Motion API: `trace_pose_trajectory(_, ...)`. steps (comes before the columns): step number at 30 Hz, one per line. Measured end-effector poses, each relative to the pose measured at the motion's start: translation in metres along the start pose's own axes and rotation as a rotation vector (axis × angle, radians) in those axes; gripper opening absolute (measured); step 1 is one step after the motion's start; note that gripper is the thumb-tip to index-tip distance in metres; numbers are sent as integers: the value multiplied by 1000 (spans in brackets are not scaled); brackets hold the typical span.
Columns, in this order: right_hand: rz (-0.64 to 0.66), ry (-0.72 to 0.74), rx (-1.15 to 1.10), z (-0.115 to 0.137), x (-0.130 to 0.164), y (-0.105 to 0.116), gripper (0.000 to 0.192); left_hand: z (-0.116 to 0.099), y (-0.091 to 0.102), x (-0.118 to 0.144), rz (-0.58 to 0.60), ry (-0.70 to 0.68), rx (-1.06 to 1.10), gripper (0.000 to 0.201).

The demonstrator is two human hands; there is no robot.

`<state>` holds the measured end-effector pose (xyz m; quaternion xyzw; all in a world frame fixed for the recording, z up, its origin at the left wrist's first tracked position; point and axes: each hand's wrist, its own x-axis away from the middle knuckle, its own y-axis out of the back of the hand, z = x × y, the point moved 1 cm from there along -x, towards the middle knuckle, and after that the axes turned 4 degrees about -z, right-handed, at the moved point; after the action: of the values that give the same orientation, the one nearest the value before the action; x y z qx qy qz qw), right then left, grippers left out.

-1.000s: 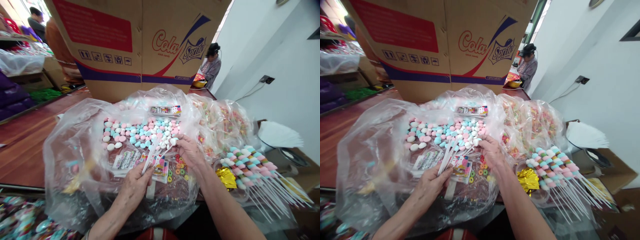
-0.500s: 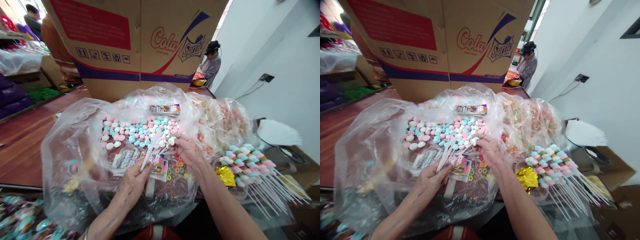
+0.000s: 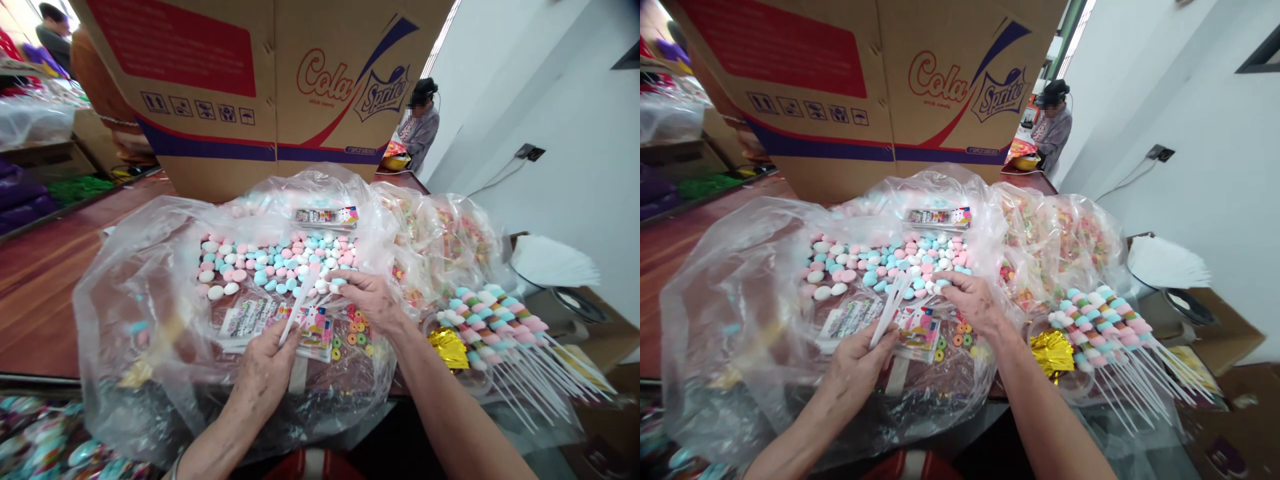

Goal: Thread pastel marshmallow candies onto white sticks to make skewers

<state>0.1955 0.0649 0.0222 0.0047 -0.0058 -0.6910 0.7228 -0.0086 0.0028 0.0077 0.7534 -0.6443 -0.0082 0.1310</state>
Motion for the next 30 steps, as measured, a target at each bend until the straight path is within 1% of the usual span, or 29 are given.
trace_pose_trajectory(3,-34,16,19,-6,1,-1,31,4,-6,5,31,-61,-80,25)
trace_pose_trajectory(5,-47,16,-11,-10,2,-2,34,8,-8,8,44,-83,-84,28)
trace_pose_trajectory(10,-28,47,-14,-15,5,-5,38,12,-11,12,34,-115,-71,30)
trace_pose_trajectory(14,-46,63,-18,-16,8,-13,40,21,-16,13,74,-87,-27,29)
trace_pose_trajectory(18,-57,118,6,-18,10,-17,40,31,-24,15,94,-43,79,29)
trace_pose_trajectory(21,-61,161,82,-18,11,-16,36,27,-26,18,80,-45,129,27)
trace_pose_trajectory(26,-57,184,153,-12,15,-12,34,15,-26,18,67,-43,120,24)
trace_pose_trajectory(30,-56,278,279,-5,19,-13,33,17,-28,15,82,-29,137,22)
